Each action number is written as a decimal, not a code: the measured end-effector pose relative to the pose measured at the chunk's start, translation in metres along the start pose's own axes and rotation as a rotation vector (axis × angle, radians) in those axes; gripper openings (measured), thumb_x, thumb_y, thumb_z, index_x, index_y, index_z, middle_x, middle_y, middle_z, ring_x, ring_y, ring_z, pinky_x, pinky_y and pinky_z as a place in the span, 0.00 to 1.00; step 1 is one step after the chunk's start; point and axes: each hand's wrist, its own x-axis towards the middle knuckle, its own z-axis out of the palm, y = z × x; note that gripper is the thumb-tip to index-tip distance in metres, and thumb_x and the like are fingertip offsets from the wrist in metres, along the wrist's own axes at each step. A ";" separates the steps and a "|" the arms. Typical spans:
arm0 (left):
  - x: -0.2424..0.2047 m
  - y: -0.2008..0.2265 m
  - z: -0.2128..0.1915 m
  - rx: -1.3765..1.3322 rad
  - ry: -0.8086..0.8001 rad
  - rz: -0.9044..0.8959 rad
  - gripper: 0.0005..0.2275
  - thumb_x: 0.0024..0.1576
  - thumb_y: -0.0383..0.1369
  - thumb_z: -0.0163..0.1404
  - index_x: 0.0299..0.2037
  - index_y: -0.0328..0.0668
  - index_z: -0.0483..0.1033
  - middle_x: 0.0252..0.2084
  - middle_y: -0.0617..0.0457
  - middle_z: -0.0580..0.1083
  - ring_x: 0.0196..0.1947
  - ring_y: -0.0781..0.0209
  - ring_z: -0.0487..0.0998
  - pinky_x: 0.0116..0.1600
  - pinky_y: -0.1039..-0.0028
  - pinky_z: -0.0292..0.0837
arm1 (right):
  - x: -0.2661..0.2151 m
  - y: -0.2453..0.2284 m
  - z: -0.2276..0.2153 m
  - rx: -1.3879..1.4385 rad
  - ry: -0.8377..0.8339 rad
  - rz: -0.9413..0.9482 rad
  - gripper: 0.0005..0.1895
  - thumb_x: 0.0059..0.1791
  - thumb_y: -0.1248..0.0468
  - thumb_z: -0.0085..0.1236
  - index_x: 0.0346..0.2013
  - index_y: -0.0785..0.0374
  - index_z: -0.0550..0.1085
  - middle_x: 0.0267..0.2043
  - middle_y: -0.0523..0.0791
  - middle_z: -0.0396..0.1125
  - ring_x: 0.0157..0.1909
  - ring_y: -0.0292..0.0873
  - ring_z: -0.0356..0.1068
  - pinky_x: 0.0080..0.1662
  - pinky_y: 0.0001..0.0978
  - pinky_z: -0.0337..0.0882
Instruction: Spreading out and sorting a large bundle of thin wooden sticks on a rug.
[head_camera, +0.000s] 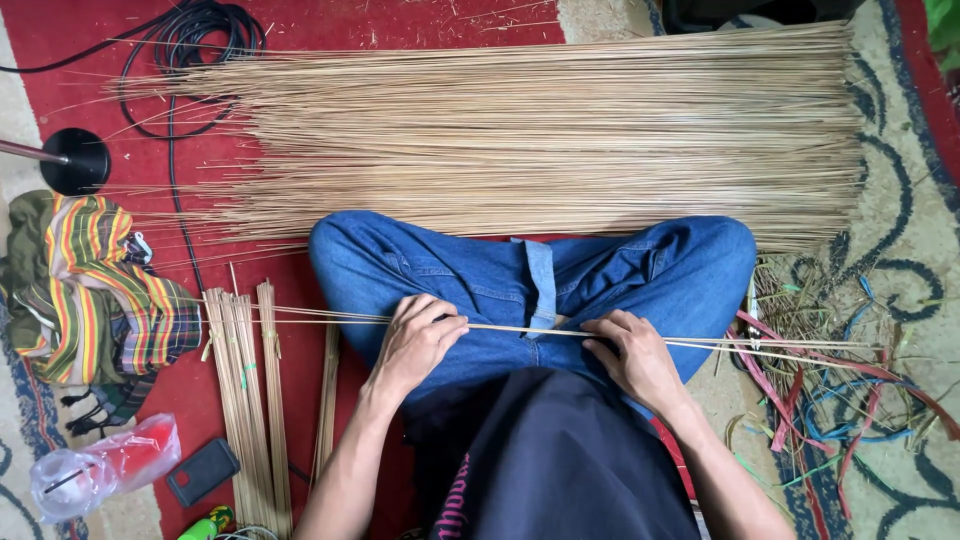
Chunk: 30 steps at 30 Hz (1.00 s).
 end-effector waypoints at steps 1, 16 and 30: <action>0.003 0.002 -0.003 -0.002 -0.002 0.002 0.05 0.59 0.37 0.56 0.38 0.50 0.83 0.36 0.56 0.77 0.44 0.58 0.77 0.53 0.64 0.70 | 0.000 0.000 0.000 0.000 0.001 0.003 0.10 0.48 0.57 0.62 0.44 0.51 0.79 0.36 0.43 0.72 0.45 0.49 0.75 0.48 0.41 0.71; 0.140 -0.048 0.004 -0.094 -0.422 -0.030 0.15 0.59 0.42 0.55 0.53 0.49 0.79 0.46 0.51 0.78 0.51 0.51 0.77 0.58 0.58 0.67 | 0.115 0.033 -0.008 0.094 0.151 0.016 0.12 0.48 0.56 0.65 0.43 0.55 0.80 0.35 0.46 0.72 0.43 0.52 0.76 0.46 0.43 0.74; 0.208 -0.153 0.147 -0.011 -0.059 -0.333 0.21 0.54 0.37 0.59 0.57 0.46 0.73 0.56 0.53 0.66 0.57 0.52 0.69 0.58 0.59 0.69 | 0.253 0.139 0.000 -0.431 0.106 0.124 0.22 0.47 0.61 0.56 0.57 0.49 0.75 0.52 0.46 0.65 0.56 0.52 0.69 0.49 0.45 0.76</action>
